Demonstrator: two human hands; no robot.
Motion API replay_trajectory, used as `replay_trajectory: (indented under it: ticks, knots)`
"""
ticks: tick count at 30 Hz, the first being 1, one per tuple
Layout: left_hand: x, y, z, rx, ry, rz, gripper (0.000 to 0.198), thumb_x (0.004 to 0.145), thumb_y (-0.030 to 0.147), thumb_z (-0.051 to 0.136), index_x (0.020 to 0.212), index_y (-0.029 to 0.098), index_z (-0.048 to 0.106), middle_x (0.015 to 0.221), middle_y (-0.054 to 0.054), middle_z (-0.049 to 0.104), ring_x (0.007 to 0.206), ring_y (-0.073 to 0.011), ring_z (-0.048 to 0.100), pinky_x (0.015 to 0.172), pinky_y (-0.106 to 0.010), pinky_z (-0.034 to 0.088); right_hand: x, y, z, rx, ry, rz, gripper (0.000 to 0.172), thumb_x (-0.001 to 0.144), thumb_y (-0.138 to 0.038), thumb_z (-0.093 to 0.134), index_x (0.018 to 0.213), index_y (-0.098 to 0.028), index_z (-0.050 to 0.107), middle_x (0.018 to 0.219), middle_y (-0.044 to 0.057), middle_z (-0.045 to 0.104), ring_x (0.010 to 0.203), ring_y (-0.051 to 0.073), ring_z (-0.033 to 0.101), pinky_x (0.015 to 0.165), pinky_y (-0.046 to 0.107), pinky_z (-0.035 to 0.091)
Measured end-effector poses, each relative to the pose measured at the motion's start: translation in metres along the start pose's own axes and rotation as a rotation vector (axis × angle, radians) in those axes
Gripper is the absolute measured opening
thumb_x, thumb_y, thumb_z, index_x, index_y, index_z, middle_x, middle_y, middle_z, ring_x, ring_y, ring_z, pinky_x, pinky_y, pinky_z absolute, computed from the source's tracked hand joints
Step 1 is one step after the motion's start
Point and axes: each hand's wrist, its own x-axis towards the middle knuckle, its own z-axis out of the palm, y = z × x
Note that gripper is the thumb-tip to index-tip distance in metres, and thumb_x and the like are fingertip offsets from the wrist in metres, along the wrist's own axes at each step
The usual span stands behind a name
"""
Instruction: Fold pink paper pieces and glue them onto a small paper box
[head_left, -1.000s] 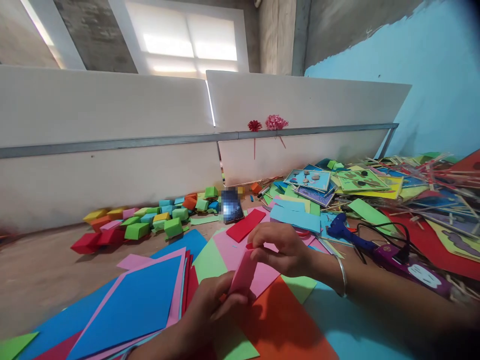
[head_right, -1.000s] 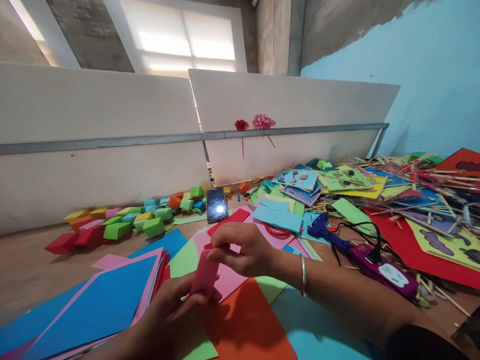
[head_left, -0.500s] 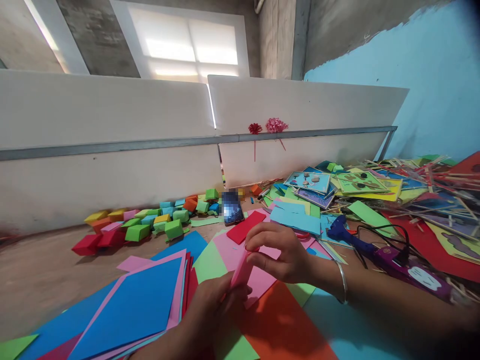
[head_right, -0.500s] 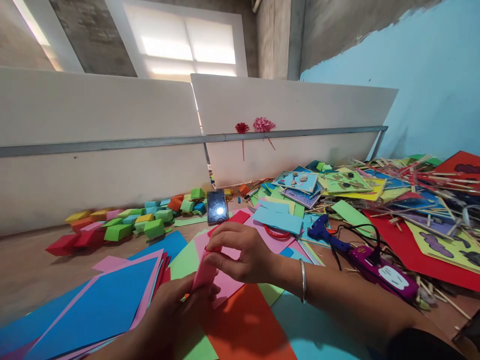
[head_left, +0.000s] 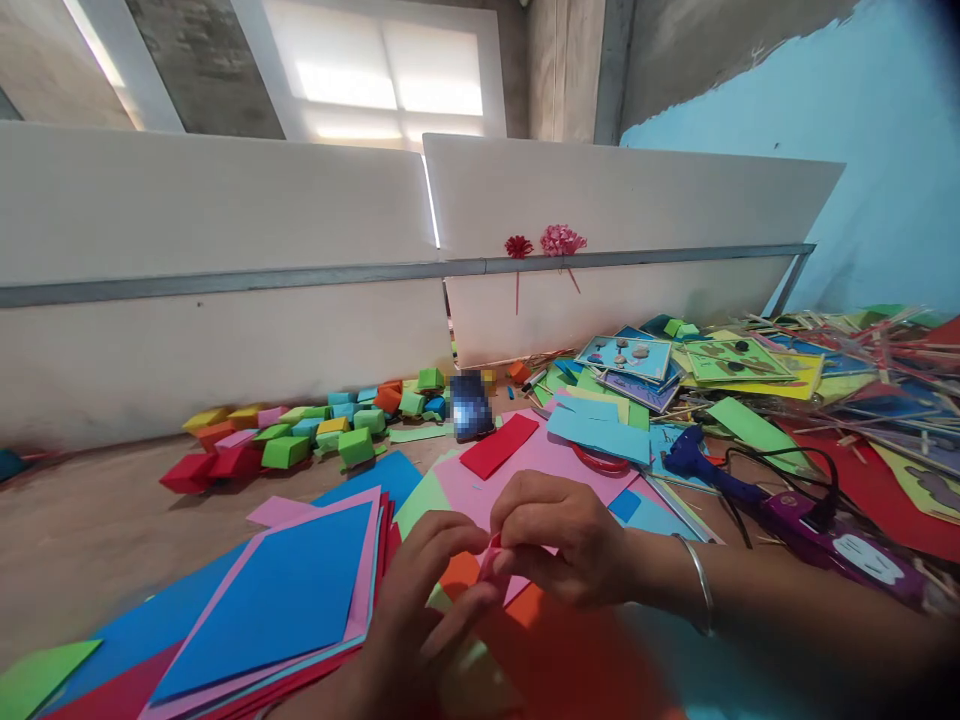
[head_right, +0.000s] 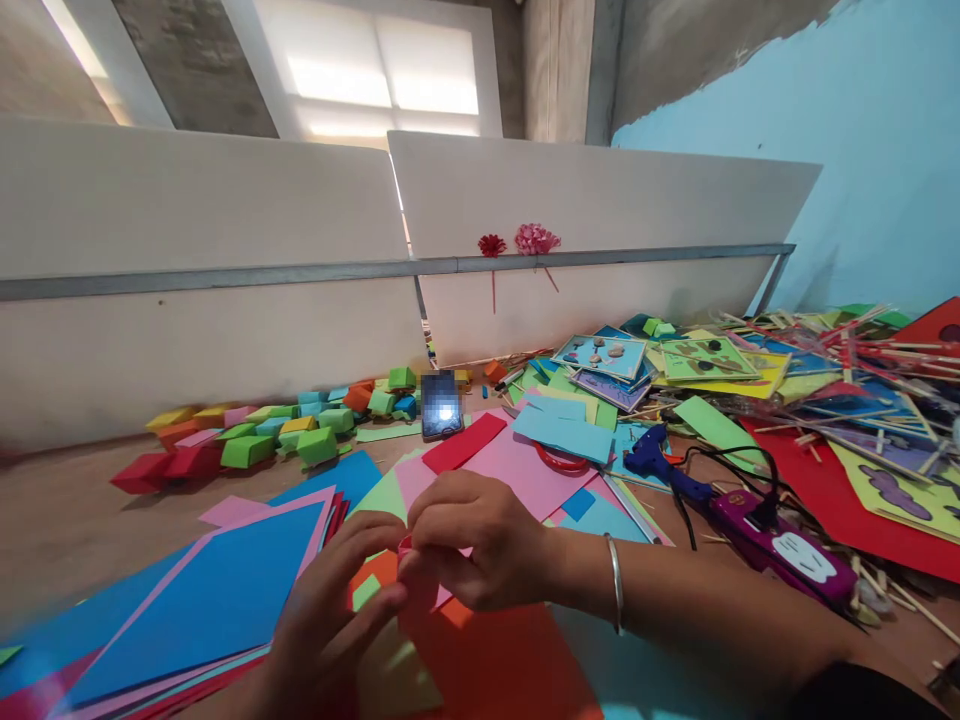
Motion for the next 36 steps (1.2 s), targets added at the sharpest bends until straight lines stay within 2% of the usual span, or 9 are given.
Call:
replay_trajectory:
  ticks: [2,5,11,18,23,26,29,33,36]
  knots:
    - [0.000,0.008,-0.001,0.000,0.020,-0.004,0.006,0.089,0.027,0.061,0.085,0.022,0.059,0.076,0.001,0.064,0.068,-0.0117,0.062,0.061,-0.018,0.050,-0.002,-0.003,0.003,-0.007,-0.028,-0.016,0.021,0.093,-0.019,0.053,0.072,-0.016,0.056,0.077,0.008,0.063,0.072,0.013,0.057,0.064,0.023,0.050]
    - [-0.002,0.013,-0.001,-0.002,0.010,-0.038,0.012,0.090,0.021,0.061,0.079,0.022,0.055,0.071,0.003,0.060,0.063,-0.0098,0.058,0.056,-0.017,0.047,-0.003,-0.004,0.006,-0.057,-0.032,-0.057,0.027,0.097,-0.025,0.050,0.073,-0.015,0.057,0.076,0.008,0.063,0.071,0.013,0.056,0.064,0.024,0.049]
    - [-0.005,0.006,-0.001,-0.055,0.002,-0.022,0.008,0.090,0.019,0.059,0.084,0.022,0.056,0.074,0.001,0.061,0.066,-0.0104,0.059,0.057,-0.018,0.048,-0.002,-0.001,0.008,-0.133,0.011,-0.104,0.034,0.099,-0.034,0.047,0.073,-0.015,0.058,0.076,0.008,0.065,0.069,0.013,0.056,0.064,0.025,0.049]
    - [-0.010,0.002,0.000,-0.124,0.035,-0.010,0.011,0.088,0.011,0.060,0.085,0.021,0.058,0.079,-0.001,0.062,0.070,-0.0113,0.061,0.059,-0.019,0.049,-0.010,-0.002,0.009,-0.089,0.066,-0.017,0.024,0.090,-0.036,0.064,0.078,-0.016,0.058,0.076,0.006,0.070,0.072,0.012,0.064,0.067,0.023,0.051]
    - [-0.006,0.007,-0.004,-0.179,0.001,-0.088,0.009,0.088,0.014,0.061,0.083,0.022,0.062,0.078,-0.002,0.063,0.070,-0.0135,0.062,0.059,-0.021,0.050,-0.010,-0.004,0.009,-0.052,0.076,0.141,0.027,0.087,-0.040,0.066,0.080,-0.017,0.056,0.070,0.002,0.065,0.063,0.010,0.060,0.057,0.021,0.048]
    - [-0.002,0.015,-0.008,-0.232,-0.040,-0.141,0.007,0.091,0.023,0.059,0.085,0.021,0.063,0.080,-0.004,0.063,0.072,-0.0157,0.062,0.061,-0.024,0.052,-0.008,-0.007,0.008,-0.023,0.075,0.151,0.023,0.090,-0.037,0.064,0.081,-0.017,0.056,0.070,0.001,0.064,0.062,0.009,0.058,0.056,0.020,0.049]
    - [0.000,0.022,-0.010,-0.256,-0.014,-0.193,0.011,0.092,0.030,0.057,0.087,0.023,0.063,0.080,-0.003,0.063,0.073,-0.0157,0.062,0.061,-0.023,0.052,-0.007,-0.010,0.007,-0.018,0.062,0.129,0.020,0.092,-0.035,0.062,0.082,-0.017,0.056,0.071,0.001,0.065,0.064,0.009,0.059,0.058,0.019,0.049]
    - [0.002,0.027,-0.011,-0.226,-0.006,-0.186,0.009,0.093,0.026,0.057,0.086,0.025,0.062,0.076,0.001,0.062,0.069,-0.0122,0.061,0.060,-0.019,0.050,-0.008,-0.012,0.009,-0.018,0.082,0.098,0.021,0.091,-0.033,0.063,0.081,-0.017,0.056,0.070,0.000,0.064,0.062,0.008,0.057,0.058,0.018,0.047]
    - [0.001,0.027,-0.011,-0.194,-0.011,-0.183,0.013,0.094,0.023,0.053,0.084,0.024,0.060,0.073,0.003,0.060,0.065,-0.0107,0.058,0.059,-0.018,0.048,-0.009,-0.011,0.011,0.005,0.084,0.138,0.027,0.089,-0.041,0.064,0.081,-0.017,0.056,0.069,-0.001,0.062,0.060,0.008,0.055,0.057,0.018,0.047]
